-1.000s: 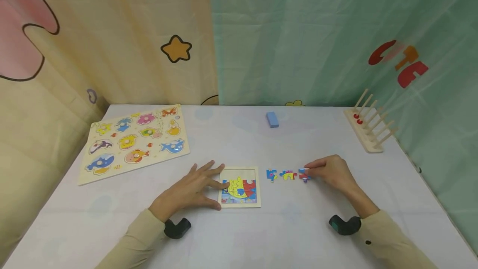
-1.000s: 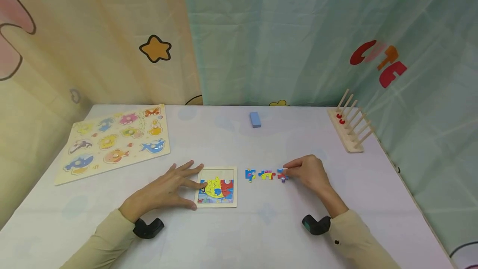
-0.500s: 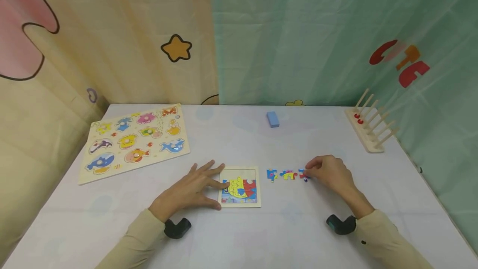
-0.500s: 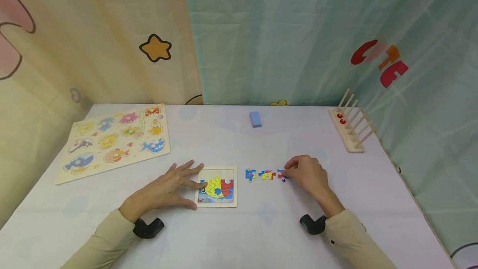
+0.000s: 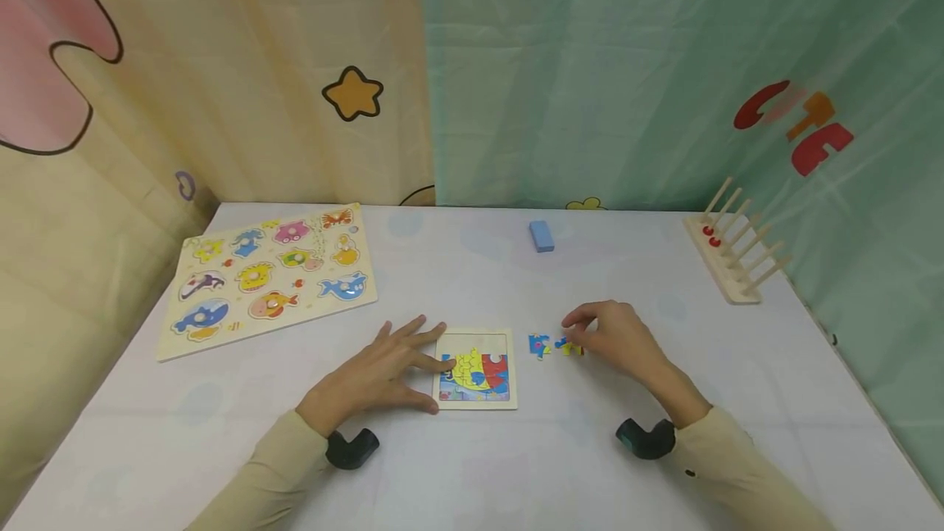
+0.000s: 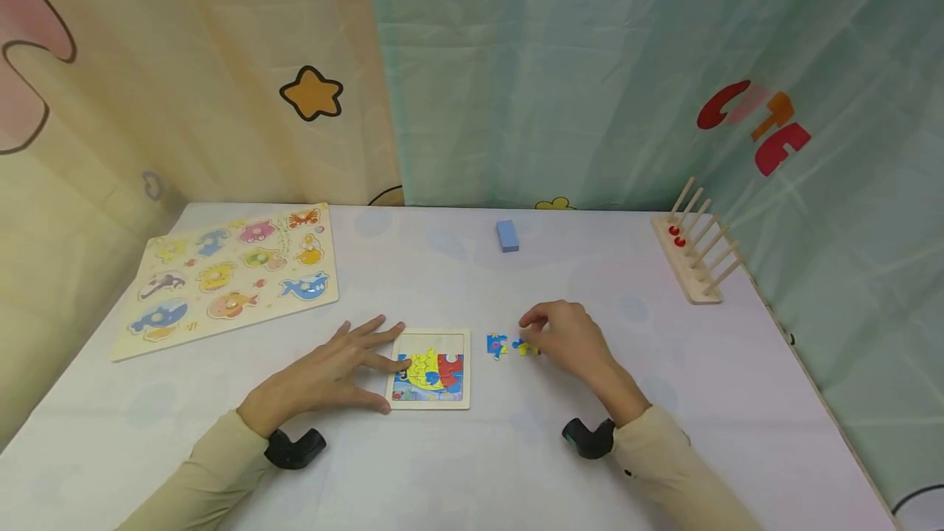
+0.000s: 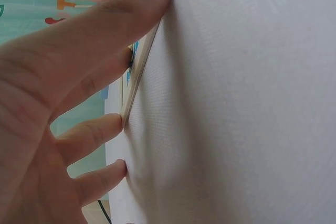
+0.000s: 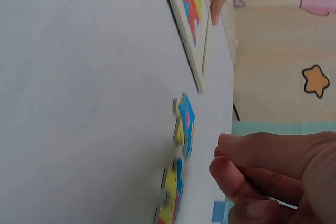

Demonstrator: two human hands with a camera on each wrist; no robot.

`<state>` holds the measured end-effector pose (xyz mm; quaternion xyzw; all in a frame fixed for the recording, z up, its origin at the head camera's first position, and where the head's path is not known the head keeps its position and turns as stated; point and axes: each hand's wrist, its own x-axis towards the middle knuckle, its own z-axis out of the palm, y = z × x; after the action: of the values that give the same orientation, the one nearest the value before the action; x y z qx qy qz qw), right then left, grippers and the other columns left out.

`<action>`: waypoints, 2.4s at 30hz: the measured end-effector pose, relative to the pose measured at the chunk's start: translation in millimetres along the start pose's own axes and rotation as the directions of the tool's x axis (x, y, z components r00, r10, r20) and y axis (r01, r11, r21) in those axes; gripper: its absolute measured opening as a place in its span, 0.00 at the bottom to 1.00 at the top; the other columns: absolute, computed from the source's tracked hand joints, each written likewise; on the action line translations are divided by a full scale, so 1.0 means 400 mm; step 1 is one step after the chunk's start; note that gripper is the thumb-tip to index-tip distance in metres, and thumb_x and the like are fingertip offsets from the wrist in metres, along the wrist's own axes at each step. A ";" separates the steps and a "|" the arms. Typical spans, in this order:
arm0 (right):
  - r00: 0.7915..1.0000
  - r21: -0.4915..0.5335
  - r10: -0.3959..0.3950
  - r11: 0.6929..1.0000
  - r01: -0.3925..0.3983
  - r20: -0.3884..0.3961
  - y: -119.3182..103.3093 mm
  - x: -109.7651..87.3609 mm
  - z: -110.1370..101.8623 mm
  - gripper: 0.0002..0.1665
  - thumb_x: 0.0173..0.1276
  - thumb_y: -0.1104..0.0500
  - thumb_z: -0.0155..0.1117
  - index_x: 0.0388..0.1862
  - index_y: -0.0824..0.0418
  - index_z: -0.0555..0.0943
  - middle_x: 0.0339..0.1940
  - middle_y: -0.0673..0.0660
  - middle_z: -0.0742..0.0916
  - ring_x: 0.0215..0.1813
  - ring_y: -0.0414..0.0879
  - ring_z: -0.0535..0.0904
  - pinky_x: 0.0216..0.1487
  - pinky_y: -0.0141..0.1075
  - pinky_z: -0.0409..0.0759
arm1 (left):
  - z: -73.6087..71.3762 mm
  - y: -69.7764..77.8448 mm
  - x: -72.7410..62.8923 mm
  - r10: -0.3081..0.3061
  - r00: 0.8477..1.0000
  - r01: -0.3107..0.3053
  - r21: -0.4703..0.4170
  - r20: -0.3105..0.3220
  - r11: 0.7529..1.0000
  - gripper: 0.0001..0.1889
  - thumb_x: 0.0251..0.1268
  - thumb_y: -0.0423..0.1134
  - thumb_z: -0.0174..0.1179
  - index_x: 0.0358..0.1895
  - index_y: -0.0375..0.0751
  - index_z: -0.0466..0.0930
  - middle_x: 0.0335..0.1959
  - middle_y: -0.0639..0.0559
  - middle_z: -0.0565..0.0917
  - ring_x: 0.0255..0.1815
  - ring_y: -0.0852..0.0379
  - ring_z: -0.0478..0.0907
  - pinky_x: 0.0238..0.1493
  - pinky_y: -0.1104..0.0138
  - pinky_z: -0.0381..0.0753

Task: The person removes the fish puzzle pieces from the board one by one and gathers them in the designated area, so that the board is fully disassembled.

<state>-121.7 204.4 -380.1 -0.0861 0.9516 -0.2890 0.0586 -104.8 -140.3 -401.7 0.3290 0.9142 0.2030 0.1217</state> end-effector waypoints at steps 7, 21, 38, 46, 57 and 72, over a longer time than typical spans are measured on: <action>0.988 0.062 -0.105 0.993 0.099 0.109 -0.122 0.028 0.087 0.10 0.61 0.62 0.71 0.42 0.59 0.89 0.28 0.45 0.82 0.33 0.43 0.74 0.30 0.33 0.74 | -0.002 0.001 0.002 -0.004 1.000 0.004 0.008 0.011 1.000 0.32 0.46 0.58 0.75 0.59 0.56 0.83 0.74 0.47 0.65 0.78 0.37 0.48 0.66 0.29 0.46; 0.952 0.021 -0.236 0.971 0.237 0.196 -0.239 0.038 0.208 0.16 0.58 0.56 0.76 0.45 0.59 0.87 0.22 0.43 0.79 0.22 0.36 0.72 0.23 0.29 0.71 | -0.005 0.000 0.004 -0.003 1.000 0.003 0.008 0.024 1.000 0.32 0.46 0.60 0.73 0.58 0.57 0.83 0.74 0.47 0.64 0.78 0.36 0.48 0.65 0.27 0.46; 0.973 -0.008 -0.108 0.994 0.112 0.203 -0.262 0.043 0.212 0.16 0.55 0.55 0.77 0.41 0.57 0.85 0.21 0.43 0.79 0.21 0.38 0.73 0.22 0.31 0.71 | -0.007 0.003 0.017 -0.129 0.991 0.132 0.080 -0.034 0.988 0.43 0.50 0.66 0.69 0.70 0.51 0.72 0.75 0.49 0.65 0.77 0.37 0.51 0.69 0.34 0.51; 0.969 0.026 -0.101 0.995 0.098 0.227 -0.258 0.043 0.210 0.16 0.56 0.57 0.77 0.42 0.58 0.84 0.22 0.45 0.79 0.22 0.39 0.73 0.23 0.32 0.72 | 0.005 0.018 0.022 -0.178 0.982 0.182 0.057 -0.067 0.982 0.42 0.48 0.63 0.72 0.68 0.51 0.74 0.74 0.51 0.65 0.77 0.38 0.50 0.69 0.33 0.49; 0.966 0.038 -0.178 0.984 0.174 0.188 -0.258 0.033 0.205 0.09 0.54 0.59 0.77 0.30 0.52 0.83 0.19 0.45 0.77 0.21 0.38 0.70 0.21 0.30 0.67 | -0.003 0.027 0.027 -0.182 0.981 0.186 0.061 -0.062 0.981 0.43 0.46 0.63 0.73 0.68 0.50 0.75 0.74 0.50 0.66 0.77 0.37 0.50 0.68 0.32 0.50; 0.966 0.284 -0.235 0.938 0.197 0.105 -0.221 0.035 0.179 0.07 0.63 0.58 0.71 0.40 0.54 0.89 0.28 0.45 0.89 0.30 0.37 0.80 0.35 0.35 0.79 | 0.002 0.027 0.027 -0.221 0.974 0.223 0.046 -0.052 0.974 0.42 0.45 0.62 0.74 0.67 0.52 0.76 0.74 0.49 0.66 0.77 0.37 0.50 0.68 0.32 0.49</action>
<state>-112.3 90.7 -390.8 -0.2010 0.8816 -0.4145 0.1028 -106.7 -125.4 -398.7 0.2230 0.9528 0.1719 0.1136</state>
